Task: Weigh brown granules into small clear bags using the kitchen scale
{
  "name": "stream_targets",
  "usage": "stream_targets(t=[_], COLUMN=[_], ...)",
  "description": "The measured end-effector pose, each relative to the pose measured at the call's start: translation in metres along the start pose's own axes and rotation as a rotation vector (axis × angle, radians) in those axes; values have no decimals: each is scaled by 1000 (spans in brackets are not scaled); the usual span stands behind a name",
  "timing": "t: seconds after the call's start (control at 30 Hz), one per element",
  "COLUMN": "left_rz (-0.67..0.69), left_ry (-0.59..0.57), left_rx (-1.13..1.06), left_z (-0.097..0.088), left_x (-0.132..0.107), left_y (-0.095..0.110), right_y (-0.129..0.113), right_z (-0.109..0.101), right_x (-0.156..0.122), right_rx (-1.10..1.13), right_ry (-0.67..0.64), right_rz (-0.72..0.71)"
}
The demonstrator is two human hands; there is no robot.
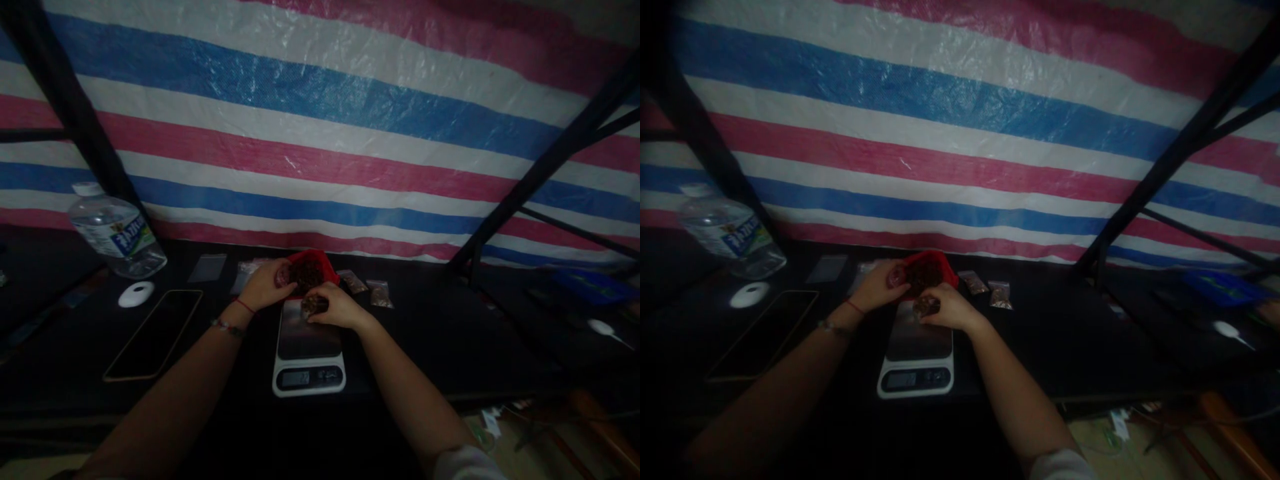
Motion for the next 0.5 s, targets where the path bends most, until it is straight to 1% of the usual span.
stream_targets(t=[0.07, 0.17, 0.27, 0.33, 0.5], left_rz=[20, 35, 48, 80, 157], left_ry=[-11, -44, -72, -100, -192], left_rx=[-29, -71, -100, -142, -292], left_z=[4, 10, 12, 12, 12], left_x=[1, 2, 1, 1, -3], left_y=[3, 6, 8, 12, 22], right_y=[-1, -3, -10, -15, -15], right_z=[-2, -10, -19, -21, -22], right_x=[-1, -3, -7, -9, -9], right_rx=[32, 94, 91, 79, 65], right_ry=[-8, 21, 70, 82, 116], right_rz=[-31, -69, -130, -170, -162])
Point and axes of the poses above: each hand's wrist, its own x-axis towards the middle knuckle, its own z-axis out of the palm, y = z × x, the point moved 6 cm from there along x, towards the middle knuckle, and after that the axes turned 14 degrees about z, right-handed, at the moved point
